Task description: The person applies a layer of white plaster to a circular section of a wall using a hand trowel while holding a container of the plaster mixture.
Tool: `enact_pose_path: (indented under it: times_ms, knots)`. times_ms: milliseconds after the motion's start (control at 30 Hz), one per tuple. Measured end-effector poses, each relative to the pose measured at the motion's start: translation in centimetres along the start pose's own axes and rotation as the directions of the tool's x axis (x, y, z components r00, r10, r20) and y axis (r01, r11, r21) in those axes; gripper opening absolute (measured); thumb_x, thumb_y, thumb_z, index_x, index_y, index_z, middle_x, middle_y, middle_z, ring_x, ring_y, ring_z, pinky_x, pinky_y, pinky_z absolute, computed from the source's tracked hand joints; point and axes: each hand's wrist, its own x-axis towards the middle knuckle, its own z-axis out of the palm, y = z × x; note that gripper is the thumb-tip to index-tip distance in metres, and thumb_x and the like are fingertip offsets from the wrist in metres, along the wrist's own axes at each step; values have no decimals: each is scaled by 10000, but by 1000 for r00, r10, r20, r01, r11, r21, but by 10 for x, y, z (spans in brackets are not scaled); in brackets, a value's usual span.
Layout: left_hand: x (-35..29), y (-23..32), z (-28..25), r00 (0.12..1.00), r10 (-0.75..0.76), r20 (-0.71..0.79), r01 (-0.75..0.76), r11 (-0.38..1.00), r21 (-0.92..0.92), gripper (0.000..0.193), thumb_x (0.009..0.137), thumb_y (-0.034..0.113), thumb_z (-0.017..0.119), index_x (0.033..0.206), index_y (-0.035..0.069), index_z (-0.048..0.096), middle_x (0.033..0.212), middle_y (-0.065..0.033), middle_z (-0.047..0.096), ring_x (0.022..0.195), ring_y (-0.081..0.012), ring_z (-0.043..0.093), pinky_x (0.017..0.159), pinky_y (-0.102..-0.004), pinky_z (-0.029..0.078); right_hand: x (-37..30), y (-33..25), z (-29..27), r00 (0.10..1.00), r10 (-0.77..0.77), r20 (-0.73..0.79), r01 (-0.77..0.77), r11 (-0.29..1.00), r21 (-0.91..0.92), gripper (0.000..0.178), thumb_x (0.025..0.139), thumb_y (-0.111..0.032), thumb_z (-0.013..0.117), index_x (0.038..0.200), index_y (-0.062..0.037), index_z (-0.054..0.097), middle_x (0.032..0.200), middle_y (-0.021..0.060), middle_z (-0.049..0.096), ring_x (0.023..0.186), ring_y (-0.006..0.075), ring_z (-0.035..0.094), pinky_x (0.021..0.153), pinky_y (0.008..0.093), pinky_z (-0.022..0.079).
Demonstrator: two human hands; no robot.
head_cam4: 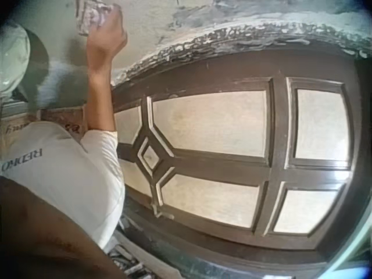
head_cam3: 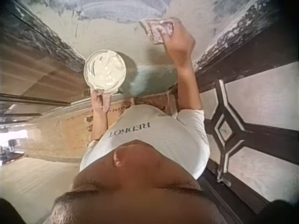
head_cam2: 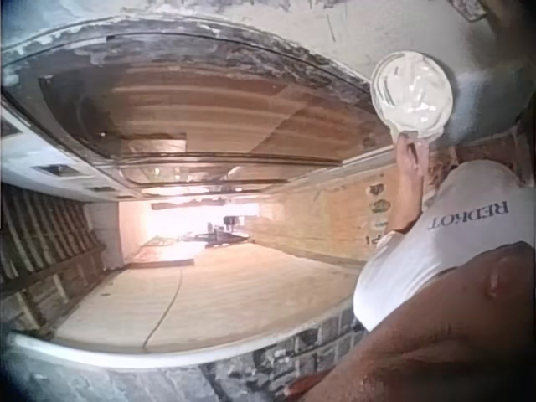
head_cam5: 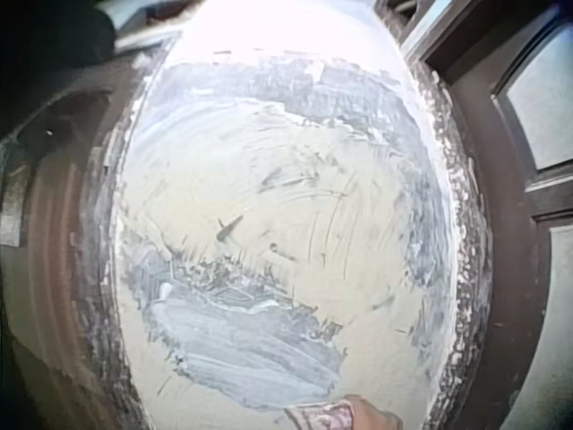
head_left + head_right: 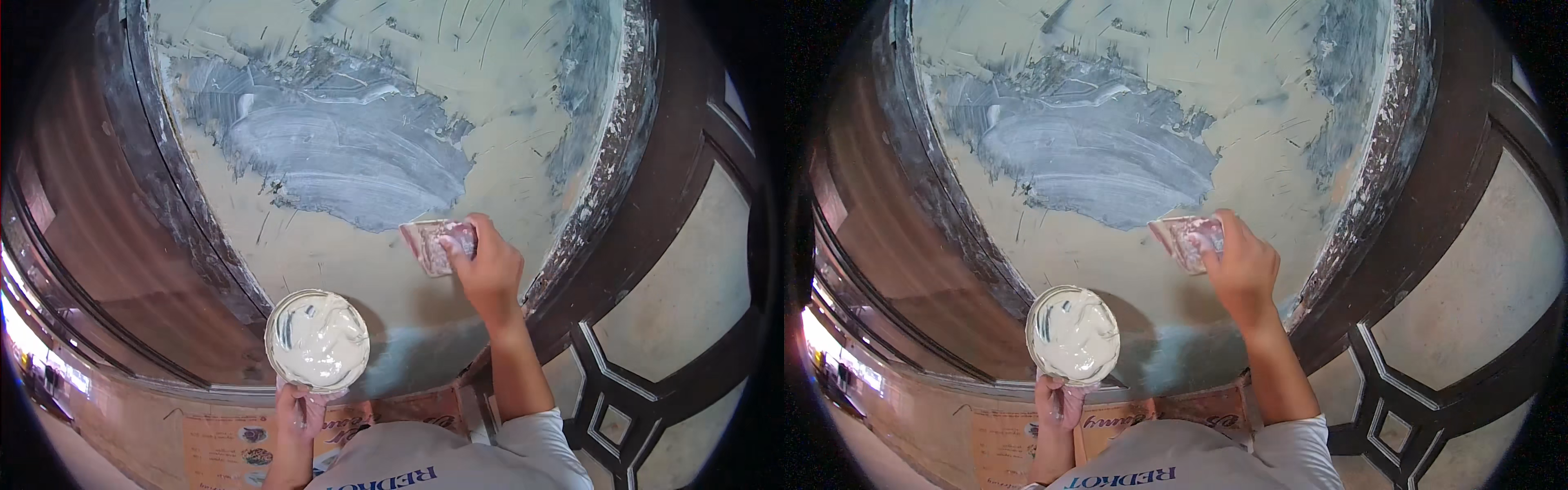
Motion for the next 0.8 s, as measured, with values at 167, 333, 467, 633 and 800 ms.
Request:
enact_pose_path:
  times_ms: [167, 333, 467, 633, 800]
  knots:
    - [0, -2, -2, 999, -36, 36, 35, 999, 17, 749, 756, 53, 497, 1459, -25, 250, 1430, -283, 397, 1234, -478, 499, 863, -602, 568, 11, 15, -19, 971, 171, -167, -193, 974, -123, 374, 850, -314, 706, 1137, -115, 571, 936, 157, 686, 830, 391, 659, 709, 465, 505]
    - [6, -9, -9, 998, -64, 8, 64, 998, 18, 743, 761, 56, 489, 1459, -25, 247, 1426, -280, 404, 1227, -476, 506, 863, -623, 558, 0, 2, -10, 1000, 28, -7, -28, 999, -15, 396, 830, -304, 720, 1140, -112, 567, 947, 157, 690, 826, 396, 657, 701, 468, 505]
    - [7, -10, 4, 997, -53, 56, 50, 998, 45, 736, 770, 53, 485, 1461, -26, 244, 1427, -283, 400, 1235, -470, 502, 875, -635, 547, 13, 24, -8, 977, 201, -66, -210, 951, -227, 405, 836, -301, 711, 1160, -118, 551, 966, 173, 688, 858, 416, 650, 731, 487, 492]
    - [9, -12, 1, 994, -85, 72, 84, 996, 19, 727, 771, 53, 491, 1450, -44, 249, 1410, -301, 408, 1196, -520, 511, 855, -634, 556, 24, 31, -49, 916, 221, -335, -287, 944, -163, 377, 851, -331, 702, 1125, -113, 564, 923, 160, 685, 837, 395, 656, 726, 467, 492]
    - [13, -23, -3, 995, -90, 50, 89, 996, 20, 728, 767, 53, 495, 1447, -49, 255, 1392, -308, 426, 1173, -496, 542, 843, -612, 570, 10, -10, -2, 999, -10, 39, 15, 991, -132, 374, 846, -314, 705, 1135, -115, 574, 940, 140, 686, 833, 354, 665, 715, 453, 497]
